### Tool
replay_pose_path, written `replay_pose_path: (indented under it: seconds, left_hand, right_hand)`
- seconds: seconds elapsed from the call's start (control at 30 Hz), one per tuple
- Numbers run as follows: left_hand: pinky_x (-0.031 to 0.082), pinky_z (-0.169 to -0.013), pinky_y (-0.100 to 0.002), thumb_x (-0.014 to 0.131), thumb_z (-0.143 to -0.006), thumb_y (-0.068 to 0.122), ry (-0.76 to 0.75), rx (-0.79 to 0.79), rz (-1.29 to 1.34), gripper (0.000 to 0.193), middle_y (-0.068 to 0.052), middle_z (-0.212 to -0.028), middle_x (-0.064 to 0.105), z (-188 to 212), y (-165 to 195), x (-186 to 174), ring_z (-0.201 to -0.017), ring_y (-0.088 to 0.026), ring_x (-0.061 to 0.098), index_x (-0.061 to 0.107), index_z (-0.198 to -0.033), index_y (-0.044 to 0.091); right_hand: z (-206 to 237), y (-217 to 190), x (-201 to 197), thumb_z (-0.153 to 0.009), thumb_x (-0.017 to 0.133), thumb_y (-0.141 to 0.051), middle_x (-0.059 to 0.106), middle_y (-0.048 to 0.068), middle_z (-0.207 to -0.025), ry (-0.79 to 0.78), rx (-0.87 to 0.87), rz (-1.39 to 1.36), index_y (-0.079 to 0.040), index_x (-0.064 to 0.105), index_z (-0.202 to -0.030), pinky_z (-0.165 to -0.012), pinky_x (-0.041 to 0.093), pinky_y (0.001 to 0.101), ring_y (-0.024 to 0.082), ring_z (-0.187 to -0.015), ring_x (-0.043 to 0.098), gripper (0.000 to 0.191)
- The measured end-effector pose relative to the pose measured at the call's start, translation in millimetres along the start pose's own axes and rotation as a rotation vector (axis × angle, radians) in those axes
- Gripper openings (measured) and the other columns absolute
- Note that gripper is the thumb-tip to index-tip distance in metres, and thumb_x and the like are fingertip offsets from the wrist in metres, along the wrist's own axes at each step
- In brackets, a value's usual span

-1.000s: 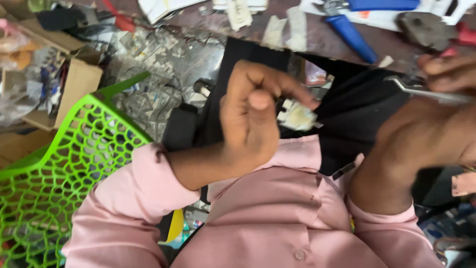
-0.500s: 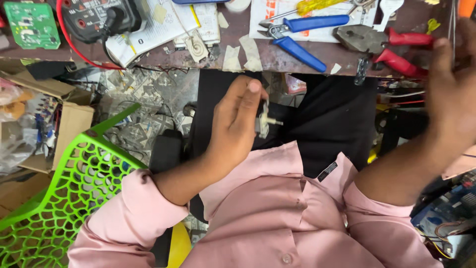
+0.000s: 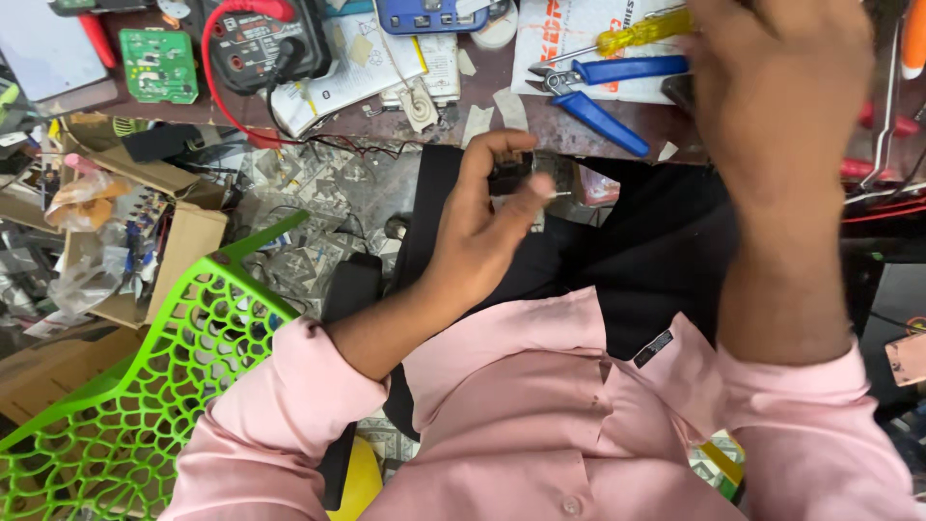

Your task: The person sits at a cluttered repair workbench and works on a small electrical component, prying it open and manipulating its parts by hand. They use pliers to grip and bend a metal terminal and a screwdriver to work inside the component, turning it over repeatedly while reassembling the parts.

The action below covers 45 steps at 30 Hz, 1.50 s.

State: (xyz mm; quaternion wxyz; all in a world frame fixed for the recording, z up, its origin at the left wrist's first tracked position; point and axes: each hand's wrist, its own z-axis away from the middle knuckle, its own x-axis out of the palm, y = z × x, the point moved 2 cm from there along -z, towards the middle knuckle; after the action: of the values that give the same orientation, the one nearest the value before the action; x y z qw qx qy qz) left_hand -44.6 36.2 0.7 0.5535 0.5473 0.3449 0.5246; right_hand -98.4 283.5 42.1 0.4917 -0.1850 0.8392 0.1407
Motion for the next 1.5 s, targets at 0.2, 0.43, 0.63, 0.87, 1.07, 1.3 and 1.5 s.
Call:
replay_pose_path:
  seconds: [0.2, 0.43, 0.63, 0.87, 1.07, 1.3, 1.5]
  left_hand:
    - [0.049, -0.091, -0.024, 0.085, -0.088, 0.000, -0.009, 0.243, -0.116, 0.055, -0.002, -0.102, 0.057, -4, 5, -6, -0.094, -0.008, 0.056, 0.046, -0.126, 0.006]
    - [0.054, -0.093, -0.024, 0.085, -0.092, -0.003, -0.040, 0.210, 0.100, 0.040, -0.005, -0.104, 0.067, -8, 7, -11, -0.098, -0.009, 0.064, 0.054, -0.117, 0.004]
    - [0.055, -0.090, -0.025, 0.086, -0.091, -0.003, -0.055, 0.304, 0.058, 0.038, -0.006, -0.102, 0.067, 1, 14, -8, -0.096, -0.008, 0.065, 0.053, -0.107, 0.005]
    - [0.057, -0.078, -0.024, 0.091, -0.086, -0.001, -0.087, 0.448, 0.037, 0.047, -0.006, -0.098, 0.063, 7, 23, -7, -0.089, -0.011, 0.067, 0.050, -0.107, 0.010]
    - [0.055, -0.077, -0.027, 0.095, -0.080, 0.006, -0.126, 0.496, -0.004, 0.049, -0.007, -0.097, 0.063, 7, 38, -5, -0.089, -0.015, 0.066, 0.053, -0.106, 0.009]
    - [0.054, -0.076, -0.028, 0.093, -0.082, 0.016, -0.149, 0.479, 0.058, 0.045, -0.007, -0.099, 0.061, 5, 44, -7, -0.088, -0.016, 0.065, 0.053, -0.104, 0.009]
    - [0.056, -0.073, -0.029, 0.088, -0.089, 0.010, -0.160, 0.491, 0.020, 0.035, -0.010, -0.099, 0.065, 8, 40, -6, -0.083, -0.017, 0.066, 0.055, -0.103, 0.009]
  right_hand:
    - [-20, 7, 2, -0.088, 0.073, -0.012, 0.067, 0.005, -0.100, -0.131, -0.061, 0.086, -0.011, 0.070, -0.112, -0.081, 0.047, 0.0370, 0.024, -0.090, 0.064, 0.024]
    - [16, -12, -20, -0.098, 0.069, -0.009, 0.070, 0.006, -0.097, -0.099, 0.459, -0.581, -0.005, 0.066, -0.115, -0.072, 0.049, 0.0304, 0.018, -0.077, 0.064, 0.018]
    - [44, -45, -43, -0.101, 0.070, -0.008, 0.074, 0.008, -0.097, -0.481, 0.446, -0.892, 0.000, 0.065, -0.111, -0.067, 0.052, 0.0262, 0.013, -0.069, 0.068, 0.014]
    - [30, -62, -64, -0.090, 0.072, -0.012, 0.076, 0.011, -0.097, -0.592, 0.400, -0.928, 0.000, 0.070, -0.109, -0.060, 0.054, 0.0236, 0.013, -0.073, 0.070, 0.023]
    - [39, -56, -65, -0.096, 0.066, -0.012, 0.076, 0.011, -0.099, -0.642, 0.411, -0.993, 0.000, 0.070, -0.120, -0.065, 0.058, 0.0226, 0.013, -0.079, 0.074, 0.027]
    - [56, -56, -60, -0.098, 0.063, -0.013, 0.076, 0.010, -0.104, -0.724, 0.473, -1.152, 0.002, 0.070, -0.127, -0.066, 0.056, 0.0243, 0.014, -0.079, 0.072, 0.034]
    - [55, -66, -54, -0.098, 0.061, -0.016, 0.076, 0.013, -0.109, -0.614, 0.330, -1.260, 0.003, 0.066, -0.126, -0.070, 0.061, 0.0249, 0.017, -0.086, 0.077, 0.034]
